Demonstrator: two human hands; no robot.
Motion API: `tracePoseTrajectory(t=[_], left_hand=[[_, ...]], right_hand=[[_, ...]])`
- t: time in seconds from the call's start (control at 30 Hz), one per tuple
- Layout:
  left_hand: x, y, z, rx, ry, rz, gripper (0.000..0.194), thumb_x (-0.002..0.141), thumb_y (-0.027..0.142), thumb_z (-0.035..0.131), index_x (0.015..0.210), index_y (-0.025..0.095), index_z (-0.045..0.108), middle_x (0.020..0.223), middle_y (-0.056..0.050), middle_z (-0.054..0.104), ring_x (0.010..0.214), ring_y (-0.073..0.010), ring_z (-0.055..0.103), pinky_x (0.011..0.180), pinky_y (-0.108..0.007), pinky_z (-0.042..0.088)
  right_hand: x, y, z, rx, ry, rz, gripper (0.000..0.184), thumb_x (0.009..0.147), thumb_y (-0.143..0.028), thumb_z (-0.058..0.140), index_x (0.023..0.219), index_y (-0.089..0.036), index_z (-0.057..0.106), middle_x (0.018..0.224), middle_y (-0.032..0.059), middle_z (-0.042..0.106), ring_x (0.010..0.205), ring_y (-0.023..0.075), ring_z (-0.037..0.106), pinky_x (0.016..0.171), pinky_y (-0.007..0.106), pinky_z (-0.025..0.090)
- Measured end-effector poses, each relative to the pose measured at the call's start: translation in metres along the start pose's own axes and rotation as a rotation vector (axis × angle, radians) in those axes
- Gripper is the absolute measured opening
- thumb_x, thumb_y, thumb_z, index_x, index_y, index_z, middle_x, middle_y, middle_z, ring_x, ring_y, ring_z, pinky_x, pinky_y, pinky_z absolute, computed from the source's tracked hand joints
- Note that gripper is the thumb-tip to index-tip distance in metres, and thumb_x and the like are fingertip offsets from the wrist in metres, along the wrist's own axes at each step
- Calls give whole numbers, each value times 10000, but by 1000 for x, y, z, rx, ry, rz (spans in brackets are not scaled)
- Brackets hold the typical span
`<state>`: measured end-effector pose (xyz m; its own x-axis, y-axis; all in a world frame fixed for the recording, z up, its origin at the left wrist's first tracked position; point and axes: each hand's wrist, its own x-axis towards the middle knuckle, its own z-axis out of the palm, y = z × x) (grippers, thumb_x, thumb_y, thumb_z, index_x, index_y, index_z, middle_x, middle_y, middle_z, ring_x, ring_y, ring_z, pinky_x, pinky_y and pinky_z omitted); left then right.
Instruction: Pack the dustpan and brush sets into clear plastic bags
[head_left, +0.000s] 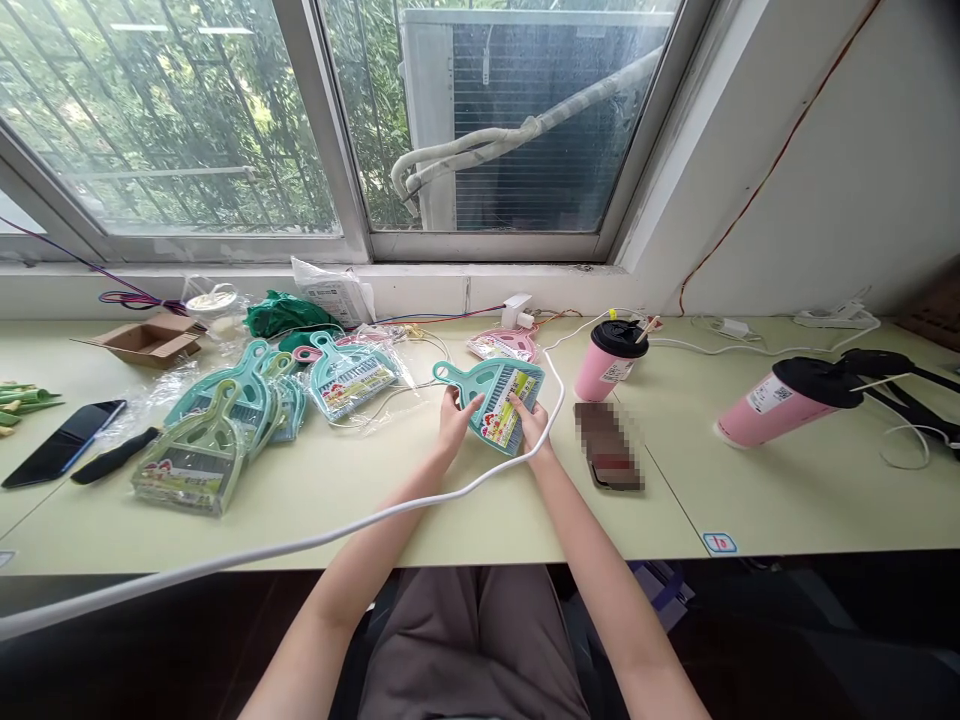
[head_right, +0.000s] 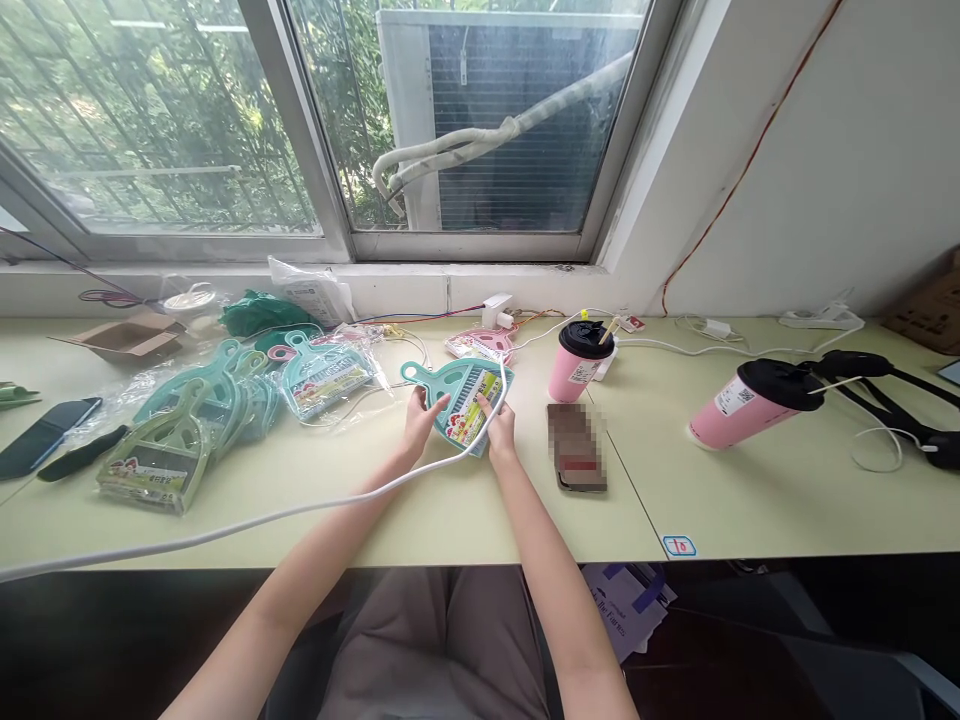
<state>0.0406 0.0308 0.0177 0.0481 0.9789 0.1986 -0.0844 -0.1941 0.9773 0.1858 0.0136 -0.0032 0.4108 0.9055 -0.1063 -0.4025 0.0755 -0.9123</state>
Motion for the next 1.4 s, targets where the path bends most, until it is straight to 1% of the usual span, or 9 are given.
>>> tracePoseTrajectory(t=[0.1, 0.17, 0.37, 0.5, 0.77, 1.07, 1.27, 1.33, 1.4], left_hand=[[-1, -2, 3, -4, -134, -19, 745, 604, 364, 819, 1202, 206, 405, 1201, -117, 564, 1097, -248, 579, 902, -361, 487], [-1, -4, 4, 5, -157, -7, 814, 560, 330, 847, 1213, 203, 379, 1231, -127, 543, 1136, -261, 562, 943, -378, 473], [-1, -4, 6, 15, -55, 28, 797, 555, 320, 853, 1202, 213, 400, 1215, -116, 556, 1156, -275, 563, 976, -413, 455], [-1, -2, 5, 10, 11, 55, 765, 537, 313, 864, 1149, 211, 416, 1196, -111, 561, 1147, -280, 569, 990, -422, 446], [-3, -2, 9, -8, -69, 49, 851, 493, 313, 887, 1155, 227, 359, 1207, -97, 545, 1138, -268, 573, 968, -414, 465], [-4, 0, 9, 7, -65, 88, 844, 502, 292, 880, 1162, 215, 361, 1205, -103, 549, 1135, -271, 576, 979, -415, 460], [-2, -7, 10, 15, -106, 127, 905, 533, 345, 870, 1246, 220, 328, 1248, -122, 524, 1160, -274, 560, 983, -412, 459], [3, -7, 5, 111, -178, 142, 882, 601, 387, 831, 1299, 212, 322, 1283, -140, 511, 1196, -284, 535, 1002, -421, 444], [12, -3, -9, 313, -221, 165, 724, 743, 422, 713, 1327, 186, 356, 1321, -165, 491, 1262, -295, 480, 1053, -440, 395]], right_hand=[[1, -2, -2, 5, 34, -11, 413, 640, -422, 782, 943, -176, 649, 1002, 88, 742, 887, 248, 718, 763, 367, 611], [1, -3, -3, -7, 42, -27, 413, 647, -432, 775, 947, -178, 646, 1003, 87, 742, 886, 246, 718, 760, 364, 610], [0, -4, -2, -42, 10, -25, 437, 695, -520, 728, 955, -183, 633, 1042, 95, 731, 940, 242, 706, 801, 349, 596], [-3, -6, 0, -40, -87, -35, 417, 674, -442, 766, 985, -195, 638, 1080, 72, 724, 971, 221, 696, 836, 330, 581], [-5, -12, 0, 87, -6, 62, 385, 583, -255, 827, 930, -195, 671, 965, 26, 752, 852, 189, 710, 779, 296, 593], [-8, -15, 1, 254, -137, 206, 312, 675, -176, 761, 972, -161, 663, 893, 29, 762, 810, 199, 714, 773, 329, 603], [-10, -17, 1, 250, -124, 233, 294, 685, -163, 763, 958, -152, 655, 859, 37, 762, 789, 214, 718, 785, 350, 605], [-6, -15, -2, 248, -102, 234, 298, 669, -156, 774, 944, -156, 659, 836, 36, 761, 784, 214, 721, 794, 353, 606], [-1, -14, -6, 257, -47, 234, 299, 657, -150, 780, 930, -165, 659, 814, 30, 757, 771, 211, 723, 788, 361, 609]])
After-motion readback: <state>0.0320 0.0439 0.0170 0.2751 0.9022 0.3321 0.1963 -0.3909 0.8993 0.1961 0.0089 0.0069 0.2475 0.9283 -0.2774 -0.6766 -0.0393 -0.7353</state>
